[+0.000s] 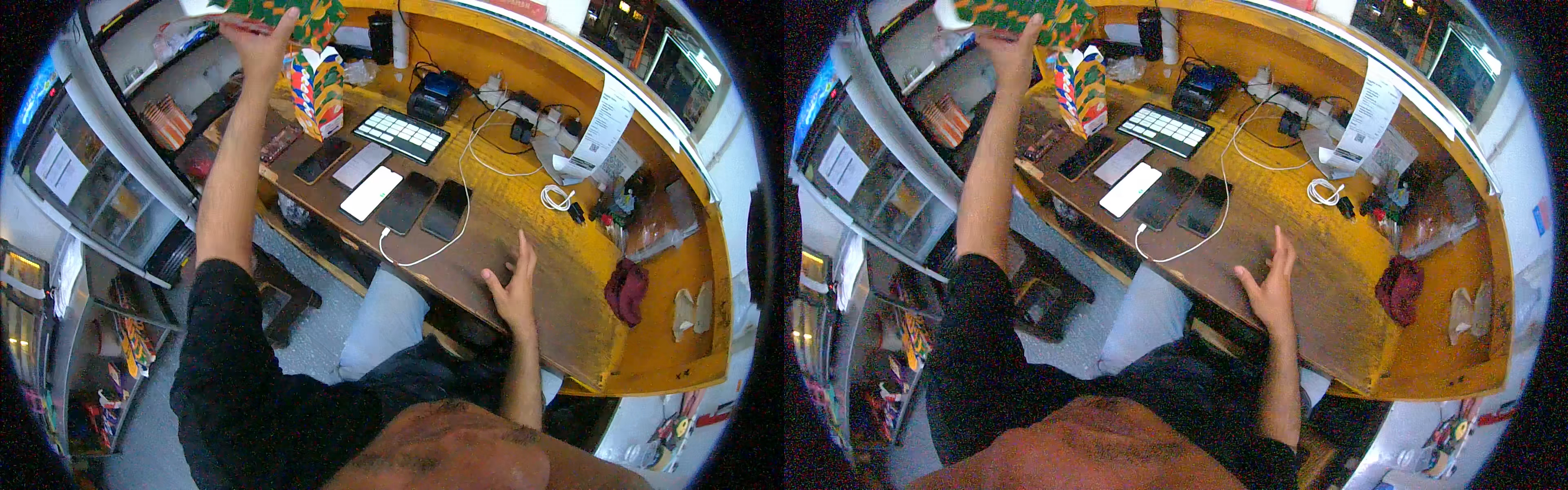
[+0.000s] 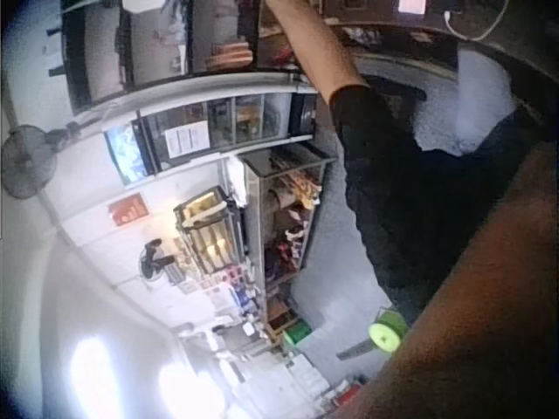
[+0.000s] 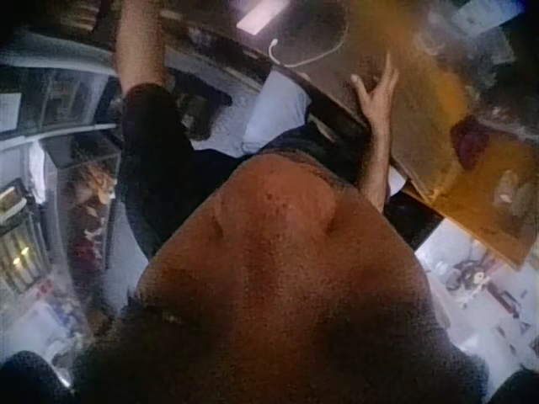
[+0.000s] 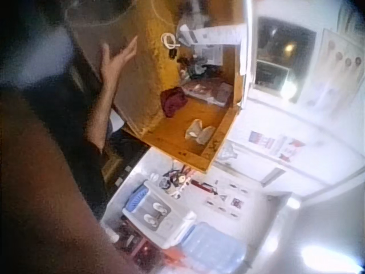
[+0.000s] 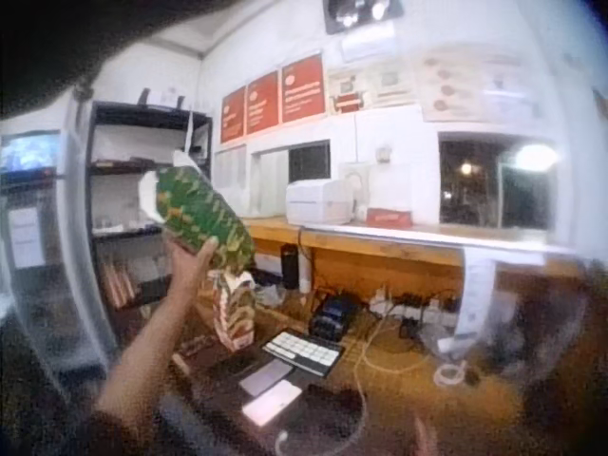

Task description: The person folds flat paperboard into small takeaway boxes, tucking flaps and creasing edges to form the container shape. They repeat this process for several identical boxes, stacking the finished units on the counter.

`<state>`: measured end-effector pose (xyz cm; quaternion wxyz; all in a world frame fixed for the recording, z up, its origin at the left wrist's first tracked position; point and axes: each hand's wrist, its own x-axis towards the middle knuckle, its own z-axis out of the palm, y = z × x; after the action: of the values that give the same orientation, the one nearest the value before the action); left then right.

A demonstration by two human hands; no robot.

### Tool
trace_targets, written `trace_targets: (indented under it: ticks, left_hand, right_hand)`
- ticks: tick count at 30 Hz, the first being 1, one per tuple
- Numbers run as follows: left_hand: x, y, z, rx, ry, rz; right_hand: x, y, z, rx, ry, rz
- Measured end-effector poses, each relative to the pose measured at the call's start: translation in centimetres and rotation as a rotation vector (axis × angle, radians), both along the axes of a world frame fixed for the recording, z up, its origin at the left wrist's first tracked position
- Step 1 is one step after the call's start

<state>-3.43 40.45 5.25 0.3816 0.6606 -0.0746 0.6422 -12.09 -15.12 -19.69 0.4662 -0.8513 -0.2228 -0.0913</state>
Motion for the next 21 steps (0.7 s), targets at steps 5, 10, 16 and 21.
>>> trace_targets:
  ticks: [5, 10, 16, 21]
  left_hand:
    - [9.8, 6.3, 1.3, 0.157, 0.089, 0.120]
    - [11.4, 9.0, -1.5, 0.303, 0.162, 0.445]
    - [12.0, 10.2, -2.8, 0.096, 0.092, 0.164]
    - [13.9, 12.5, -1.2, 0.176, 0.121, 0.133]
  right_hand:
    - [0.2, -0.6, -1.7, 0.070, -0.005, -0.027]
    - [-0.1, -0.3, -1.1, 0.031, 0.030, -0.026]
    - [0.0, -0.7, -2.1, -0.042, -0.082, -0.046]
    - [0.0, -0.3, -1.3, -0.076, -0.069, -0.033]
